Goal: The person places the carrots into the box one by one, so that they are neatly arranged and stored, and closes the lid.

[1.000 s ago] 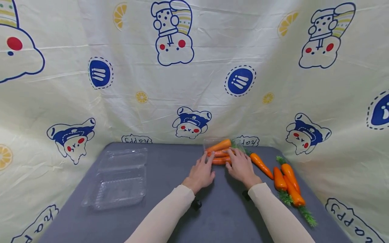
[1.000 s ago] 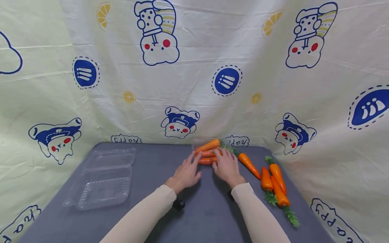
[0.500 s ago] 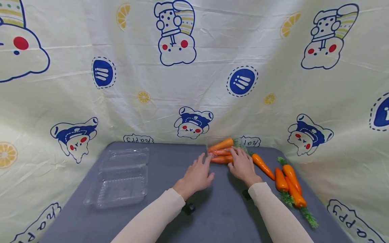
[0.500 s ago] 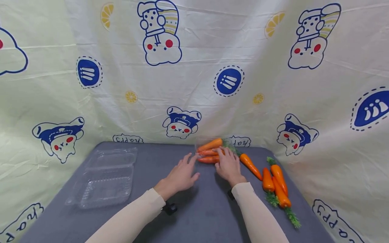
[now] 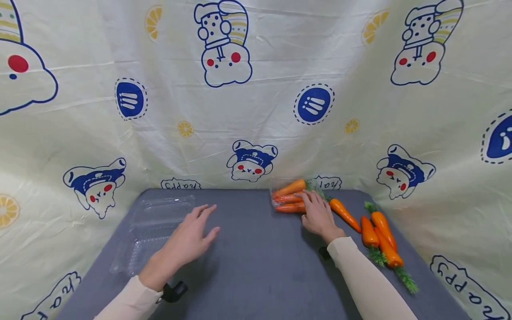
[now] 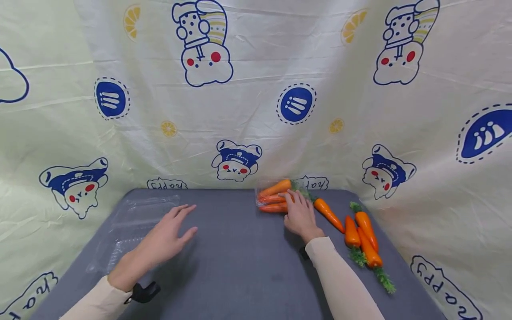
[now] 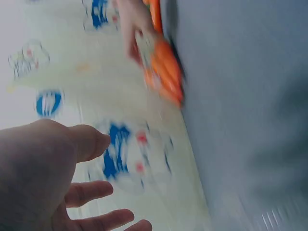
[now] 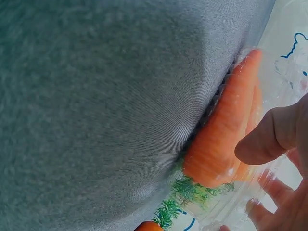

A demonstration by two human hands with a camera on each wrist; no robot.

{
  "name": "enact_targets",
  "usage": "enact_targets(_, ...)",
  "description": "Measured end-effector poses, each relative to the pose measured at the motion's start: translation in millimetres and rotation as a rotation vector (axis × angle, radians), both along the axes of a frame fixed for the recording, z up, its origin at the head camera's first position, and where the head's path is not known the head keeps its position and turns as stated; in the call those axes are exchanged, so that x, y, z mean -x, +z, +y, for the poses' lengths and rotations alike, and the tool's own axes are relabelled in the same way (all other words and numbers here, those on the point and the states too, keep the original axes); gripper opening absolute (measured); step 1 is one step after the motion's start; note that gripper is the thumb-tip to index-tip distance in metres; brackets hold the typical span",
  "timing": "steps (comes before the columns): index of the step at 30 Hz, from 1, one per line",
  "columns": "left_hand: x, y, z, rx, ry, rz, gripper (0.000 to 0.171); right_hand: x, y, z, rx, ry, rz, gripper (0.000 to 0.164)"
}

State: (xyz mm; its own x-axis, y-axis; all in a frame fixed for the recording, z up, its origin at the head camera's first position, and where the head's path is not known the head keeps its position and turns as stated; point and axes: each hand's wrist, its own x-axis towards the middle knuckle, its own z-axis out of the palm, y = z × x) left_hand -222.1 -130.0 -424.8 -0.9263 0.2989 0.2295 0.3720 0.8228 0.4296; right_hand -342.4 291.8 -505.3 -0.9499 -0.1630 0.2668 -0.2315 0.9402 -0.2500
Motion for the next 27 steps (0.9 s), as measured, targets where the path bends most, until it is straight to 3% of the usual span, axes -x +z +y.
enact_targets(7,-15.1,-20.8,-103,0.077,0.234,-0.026,0.067,0.8,1.8,0,-0.023,0.002,-0.009,0.071)
enact_targets(13,-26.4,-39.8,-168,0.112,0.385,-0.17,0.078,3.0,6.1,2,-0.017,-0.016,-0.022,0.071)
enact_targets(19,-31.9,-56.0,-190,0.047,0.405,-0.236,0.089,7.9,5.0,5,0.001,-0.029,-0.034,0.072)
enact_targets(27,-31.6,-65.2,-188,-0.006,0.395,-0.246,0.09,9.3,4.6,4,0.036,-0.046,-0.063,0.08)
